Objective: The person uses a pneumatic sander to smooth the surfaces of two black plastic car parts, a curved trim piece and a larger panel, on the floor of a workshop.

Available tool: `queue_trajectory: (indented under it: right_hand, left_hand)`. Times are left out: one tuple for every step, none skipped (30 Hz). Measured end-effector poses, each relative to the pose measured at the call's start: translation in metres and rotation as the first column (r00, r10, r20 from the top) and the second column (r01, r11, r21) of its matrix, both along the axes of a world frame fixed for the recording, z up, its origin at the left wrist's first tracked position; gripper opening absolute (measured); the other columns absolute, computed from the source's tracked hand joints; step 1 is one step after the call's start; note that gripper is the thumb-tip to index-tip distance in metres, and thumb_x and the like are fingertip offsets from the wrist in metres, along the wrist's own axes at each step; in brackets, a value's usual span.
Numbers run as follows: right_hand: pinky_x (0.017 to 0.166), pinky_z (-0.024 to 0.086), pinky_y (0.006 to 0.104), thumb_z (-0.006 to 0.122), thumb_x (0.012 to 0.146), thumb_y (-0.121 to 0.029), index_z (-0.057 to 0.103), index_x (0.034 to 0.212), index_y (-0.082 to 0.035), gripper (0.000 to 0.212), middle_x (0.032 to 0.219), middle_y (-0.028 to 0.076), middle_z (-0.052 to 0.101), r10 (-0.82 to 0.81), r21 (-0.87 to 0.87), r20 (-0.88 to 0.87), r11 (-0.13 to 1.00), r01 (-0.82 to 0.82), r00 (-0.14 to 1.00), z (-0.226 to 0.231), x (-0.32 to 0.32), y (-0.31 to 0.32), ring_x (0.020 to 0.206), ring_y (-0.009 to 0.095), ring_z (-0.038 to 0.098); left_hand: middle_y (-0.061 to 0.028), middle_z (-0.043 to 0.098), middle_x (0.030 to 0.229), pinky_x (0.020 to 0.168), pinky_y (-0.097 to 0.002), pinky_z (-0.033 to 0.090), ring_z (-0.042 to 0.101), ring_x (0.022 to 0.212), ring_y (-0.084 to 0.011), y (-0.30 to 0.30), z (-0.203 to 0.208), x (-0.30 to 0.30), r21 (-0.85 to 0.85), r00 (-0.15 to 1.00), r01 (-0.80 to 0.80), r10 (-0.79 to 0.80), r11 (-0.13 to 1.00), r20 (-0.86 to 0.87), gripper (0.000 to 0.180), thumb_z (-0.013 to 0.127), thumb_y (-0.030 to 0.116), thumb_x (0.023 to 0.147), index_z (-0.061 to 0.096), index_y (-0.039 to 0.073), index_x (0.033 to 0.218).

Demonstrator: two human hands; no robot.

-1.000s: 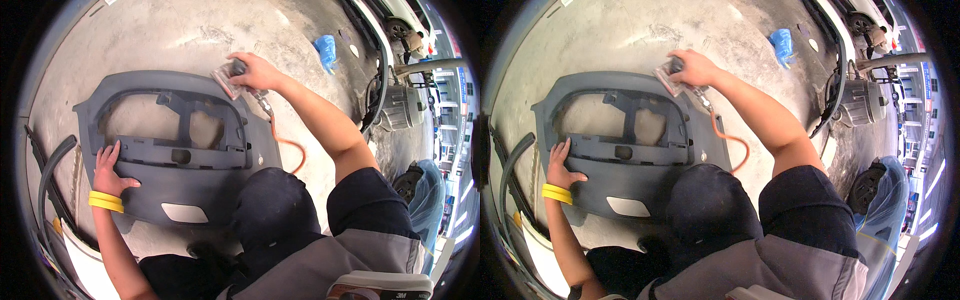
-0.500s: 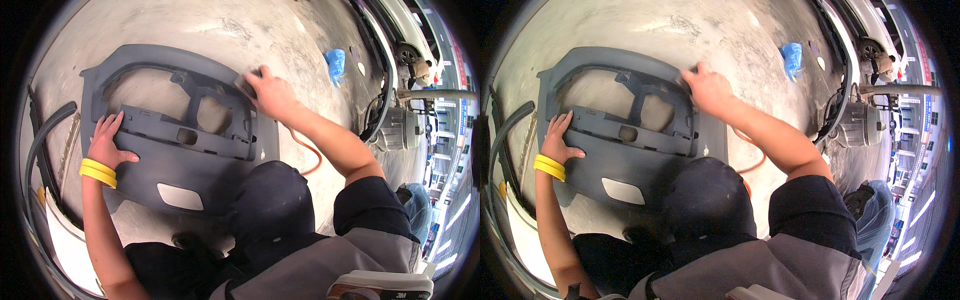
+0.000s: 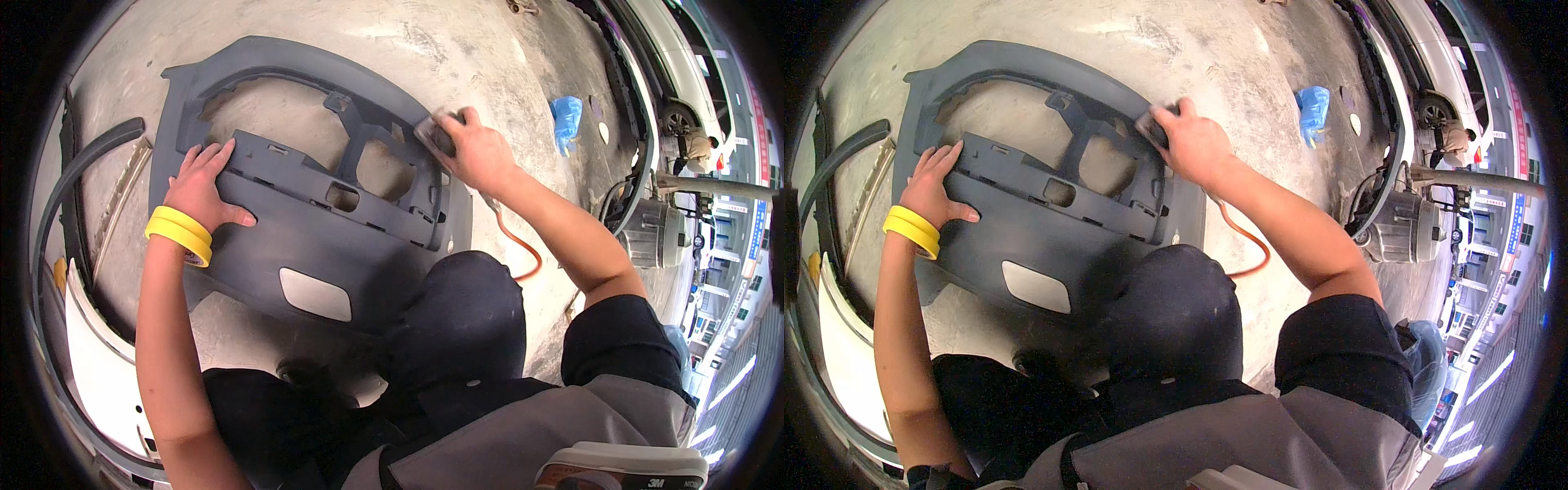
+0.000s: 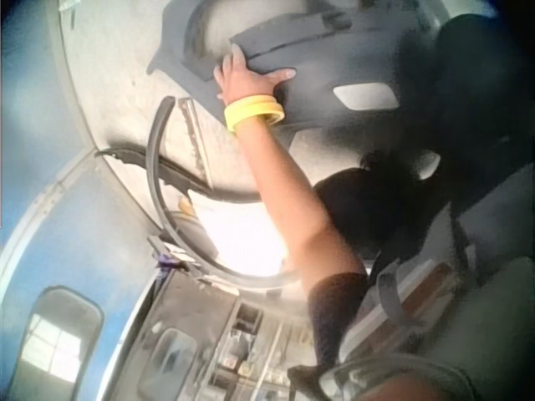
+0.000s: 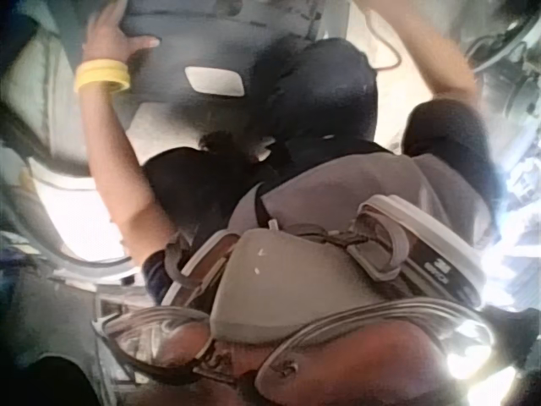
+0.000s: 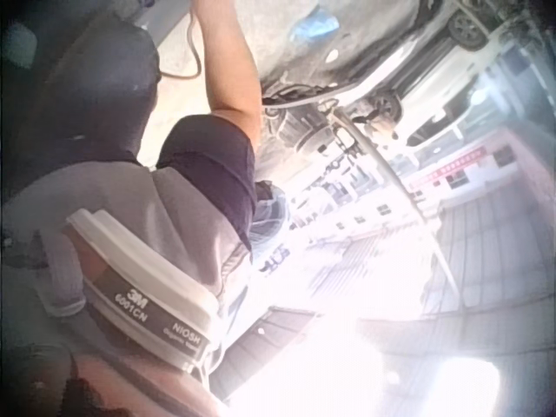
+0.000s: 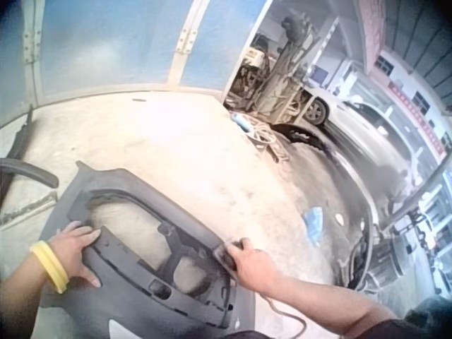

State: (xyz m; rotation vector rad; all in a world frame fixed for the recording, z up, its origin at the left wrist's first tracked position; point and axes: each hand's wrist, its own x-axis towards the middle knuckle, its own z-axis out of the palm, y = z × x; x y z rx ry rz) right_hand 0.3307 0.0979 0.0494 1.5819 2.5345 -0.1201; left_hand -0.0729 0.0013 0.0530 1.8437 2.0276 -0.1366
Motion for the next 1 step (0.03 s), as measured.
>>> queue_trajectory:
  right_hand:
    - [0.082, 0.06, 0.0485, 0.08, 0.081, -0.025, 0.052, 0.141, -0.02, 0.066, 0.128, 0.022, 0.053, 0.026, 0.014, -0.045, 1.0, -0.026, 0.999, -0.0039, -0.0046, 0.007, 0.093, 0.042, 0.071]
  left_hand:
    - [-0.0062, 0.041, 0.161, 0.118, -0.0683, 0.028, 0.026, 0.154, -0.0347, -0.0006, 0.0013, -0.0001, -0.012, 1.0, -0.005, 0.005, 1.0, 0.007, 0.127, 0.099, 0.03, 0.047, 0.038, 0.023, 0.158]
